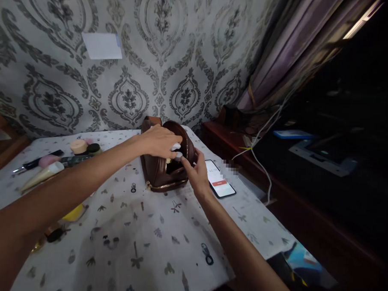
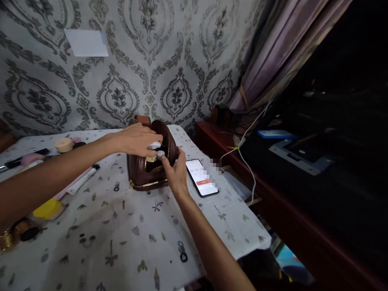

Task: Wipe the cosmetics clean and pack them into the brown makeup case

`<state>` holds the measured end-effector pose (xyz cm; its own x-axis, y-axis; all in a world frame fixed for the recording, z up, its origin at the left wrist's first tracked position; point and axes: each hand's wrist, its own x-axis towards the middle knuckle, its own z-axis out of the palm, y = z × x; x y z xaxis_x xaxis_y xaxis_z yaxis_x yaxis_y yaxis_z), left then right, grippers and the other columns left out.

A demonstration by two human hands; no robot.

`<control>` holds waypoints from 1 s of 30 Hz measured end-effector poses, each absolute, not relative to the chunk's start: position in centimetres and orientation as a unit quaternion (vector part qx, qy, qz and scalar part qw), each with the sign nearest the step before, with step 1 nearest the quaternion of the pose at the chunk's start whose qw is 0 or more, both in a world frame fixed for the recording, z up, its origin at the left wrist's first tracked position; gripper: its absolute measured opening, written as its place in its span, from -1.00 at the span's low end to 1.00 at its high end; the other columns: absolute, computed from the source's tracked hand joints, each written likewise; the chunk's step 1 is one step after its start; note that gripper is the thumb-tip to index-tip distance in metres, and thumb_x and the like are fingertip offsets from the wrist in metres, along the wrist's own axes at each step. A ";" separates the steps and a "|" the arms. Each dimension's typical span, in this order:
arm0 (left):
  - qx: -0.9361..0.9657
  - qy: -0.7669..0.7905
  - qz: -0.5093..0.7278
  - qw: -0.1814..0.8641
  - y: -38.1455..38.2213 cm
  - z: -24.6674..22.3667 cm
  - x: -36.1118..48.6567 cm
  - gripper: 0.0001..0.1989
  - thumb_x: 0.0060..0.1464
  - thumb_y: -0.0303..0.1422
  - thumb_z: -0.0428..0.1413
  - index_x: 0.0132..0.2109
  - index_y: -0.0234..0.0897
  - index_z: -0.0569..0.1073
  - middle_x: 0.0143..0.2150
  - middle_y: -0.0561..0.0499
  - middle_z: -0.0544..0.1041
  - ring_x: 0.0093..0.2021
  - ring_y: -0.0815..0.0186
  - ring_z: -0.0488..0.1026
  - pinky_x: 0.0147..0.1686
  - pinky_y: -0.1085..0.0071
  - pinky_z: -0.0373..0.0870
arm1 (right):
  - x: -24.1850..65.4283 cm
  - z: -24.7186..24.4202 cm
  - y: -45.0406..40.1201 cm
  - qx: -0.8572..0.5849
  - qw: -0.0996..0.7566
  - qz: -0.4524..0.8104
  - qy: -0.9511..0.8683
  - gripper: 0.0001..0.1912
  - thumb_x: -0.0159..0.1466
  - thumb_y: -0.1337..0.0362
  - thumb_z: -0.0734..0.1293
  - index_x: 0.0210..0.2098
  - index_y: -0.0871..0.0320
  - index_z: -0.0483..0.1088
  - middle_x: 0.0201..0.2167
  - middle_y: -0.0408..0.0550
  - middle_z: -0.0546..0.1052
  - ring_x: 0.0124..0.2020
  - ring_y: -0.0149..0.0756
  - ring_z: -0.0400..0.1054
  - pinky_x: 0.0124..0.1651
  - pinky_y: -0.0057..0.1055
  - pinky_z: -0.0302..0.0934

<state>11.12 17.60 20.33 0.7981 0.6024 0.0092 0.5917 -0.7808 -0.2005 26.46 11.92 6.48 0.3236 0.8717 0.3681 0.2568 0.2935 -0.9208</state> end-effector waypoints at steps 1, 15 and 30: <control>-0.947 -0.305 0.037 0.093 17.9 20.3 11.4 -0.65 0.13 -0.18 0.11 0.03 -0.17 0.46 -0.08 -0.07 0.61 -0.07 0.12 0.51 -0.13 0.33 0.32 | 26.2 6.3 11.9 -0.531 0.622 0.277 -0.504 -0.38 0.17 0.03 0.35 0.15 0.13 0.23 0.10 0.09 0.42 0.12 -0.06 0.29 0.22 -0.02 0.14; -0.961 -0.266 0.075 0.000 18.9 19.4 12.6 -0.73 0.11 -0.30 0.18 -0.01 -0.06 0.52 -0.14 0.08 0.63 -0.10 0.23 0.53 -0.24 0.47 0.26 | 25.8 5.9 10.8 -0.448 0.670 0.419 -0.419 -0.49 0.06 0.20 0.40 0.01 0.10 0.35 0.03 -0.03 0.50 0.12 -0.09 0.32 0.26 -0.08 0.13; -0.942 -0.334 0.022 0.042 18.7 17.1 13.9 -0.72 0.22 -0.20 0.05 -0.11 -0.31 0.50 -0.10 -0.16 0.61 -0.07 0.08 0.55 -0.23 0.36 0.36 | 26.3 5.5 10.9 -0.486 0.630 0.392 -0.461 -0.49 0.04 0.21 0.40 -0.01 0.13 0.32 -0.02 0.01 0.52 0.02 -0.08 0.39 0.14 -0.07 0.26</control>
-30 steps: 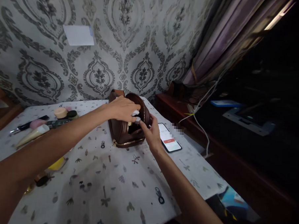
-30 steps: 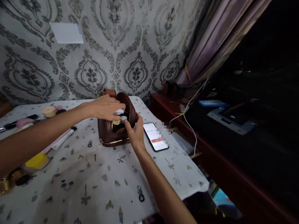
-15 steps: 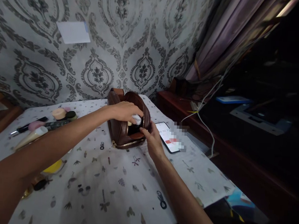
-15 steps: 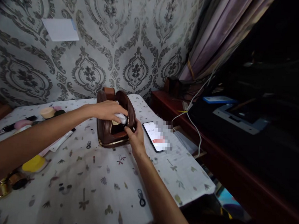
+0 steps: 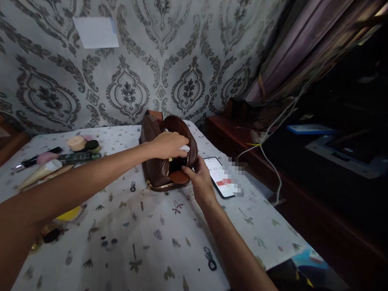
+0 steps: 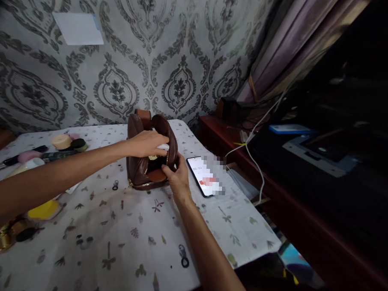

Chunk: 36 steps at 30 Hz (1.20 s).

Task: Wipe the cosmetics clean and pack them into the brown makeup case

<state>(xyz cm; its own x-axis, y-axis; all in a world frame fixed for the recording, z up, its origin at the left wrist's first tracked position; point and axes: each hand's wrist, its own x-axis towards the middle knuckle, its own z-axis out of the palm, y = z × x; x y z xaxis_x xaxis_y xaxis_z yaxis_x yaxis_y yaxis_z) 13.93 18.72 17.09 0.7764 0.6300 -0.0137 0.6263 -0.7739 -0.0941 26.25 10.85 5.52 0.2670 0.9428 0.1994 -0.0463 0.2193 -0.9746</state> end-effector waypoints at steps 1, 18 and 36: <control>-0.940 -0.339 0.024 0.033 18.8 17.0 14.0 -0.73 0.22 -0.21 0.05 -0.10 -0.30 0.50 -0.09 -0.15 0.61 -0.06 0.09 0.54 -0.23 0.36 0.36 | 26.2 5.5 10.9 -0.491 0.629 0.390 -0.460 -0.49 0.04 0.21 0.40 -0.02 0.13 0.32 -0.03 0.01 0.52 0.01 -0.08 0.39 0.14 -0.07 0.27; -0.949 -0.247 0.197 0.015 18.5 18.5 13.7 -0.82 0.07 -0.37 0.14 -0.20 -0.09 0.62 -0.20 0.02 0.66 -0.17 0.19 0.54 -0.25 0.40 0.28 | 26.0 4.9 10.9 -0.462 0.645 0.377 -0.479 -0.50 0.11 0.16 0.37 0.04 0.10 0.32 0.05 0.03 0.50 0.08 -0.07 0.36 0.21 -0.03 0.22; -0.929 -0.231 0.280 0.068 16.1 17.7 15.0 -0.78 0.04 -0.54 0.08 -0.30 -0.31 0.64 -0.30 -0.20 0.66 -0.24 0.11 0.57 -0.30 0.31 0.34 | 26.0 4.4 11.1 -0.472 0.628 0.362 -0.502 -0.50 0.12 0.17 0.33 0.07 0.09 0.37 0.00 -0.01 0.53 0.05 -0.04 0.38 0.16 -0.06 0.25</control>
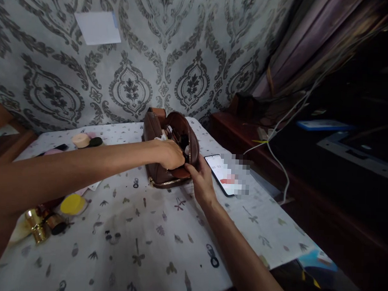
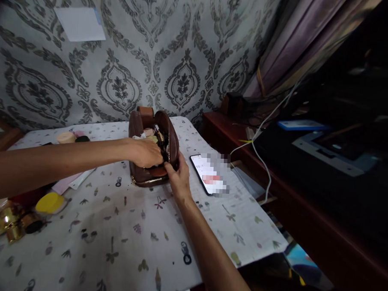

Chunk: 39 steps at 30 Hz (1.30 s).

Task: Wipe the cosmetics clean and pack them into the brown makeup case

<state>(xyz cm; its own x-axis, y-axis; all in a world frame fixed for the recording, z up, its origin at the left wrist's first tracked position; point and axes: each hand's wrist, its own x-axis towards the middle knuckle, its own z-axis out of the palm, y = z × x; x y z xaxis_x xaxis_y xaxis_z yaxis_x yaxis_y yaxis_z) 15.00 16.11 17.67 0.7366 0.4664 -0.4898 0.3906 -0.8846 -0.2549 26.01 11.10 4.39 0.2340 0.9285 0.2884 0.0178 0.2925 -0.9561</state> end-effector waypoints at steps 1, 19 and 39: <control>-0.929 -0.228 0.284 0.073 16.1 17.7 15.0 -0.76 0.07 -0.53 0.06 -0.27 -0.31 0.64 -0.28 -0.21 0.66 -0.22 0.11 0.57 -0.29 0.31 0.34 | 26.0 4.3 11.1 -0.472 0.628 0.362 -0.502 -0.49 0.13 0.17 0.32 0.08 0.09 0.36 0.01 -0.01 0.53 0.05 -0.04 0.38 0.16 -0.06 0.25; -0.939 -0.255 0.227 0.034 16.0 18.6 14.3 -0.75 0.05 -0.54 0.08 -0.21 -0.27 0.63 -0.17 -0.17 0.66 -0.18 0.13 0.56 -0.25 0.34 0.33 | 25.8 4.4 10.7 -0.461 0.660 0.376 -0.458 -0.53 0.20 0.07 0.35 0.05 0.13 0.39 0.10 0.01 0.48 0.12 -0.10 0.32 0.23 -0.10 0.15; -0.935 -0.263 0.228 0.071 15.5 17.9 14.4 -0.75 0.07 -0.52 0.08 -0.17 -0.35 0.64 -0.18 -0.24 0.66 -0.13 0.10 0.57 -0.21 0.33 0.35 | 26.2 4.7 10.7 -0.471 0.650 0.382 -0.459 -0.53 0.17 0.06 0.36 0.02 0.15 0.42 0.06 0.03 0.50 0.07 -0.10 0.35 0.17 -0.12 0.18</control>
<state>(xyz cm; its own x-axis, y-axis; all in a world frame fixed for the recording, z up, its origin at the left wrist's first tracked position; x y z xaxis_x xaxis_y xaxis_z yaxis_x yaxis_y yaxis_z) 14.41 15.53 17.90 0.7577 0.5245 -0.3882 0.4603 -0.8513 -0.2518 26.18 10.67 4.69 0.2878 0.9280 0.2366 -0.0649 0.2654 -0.9619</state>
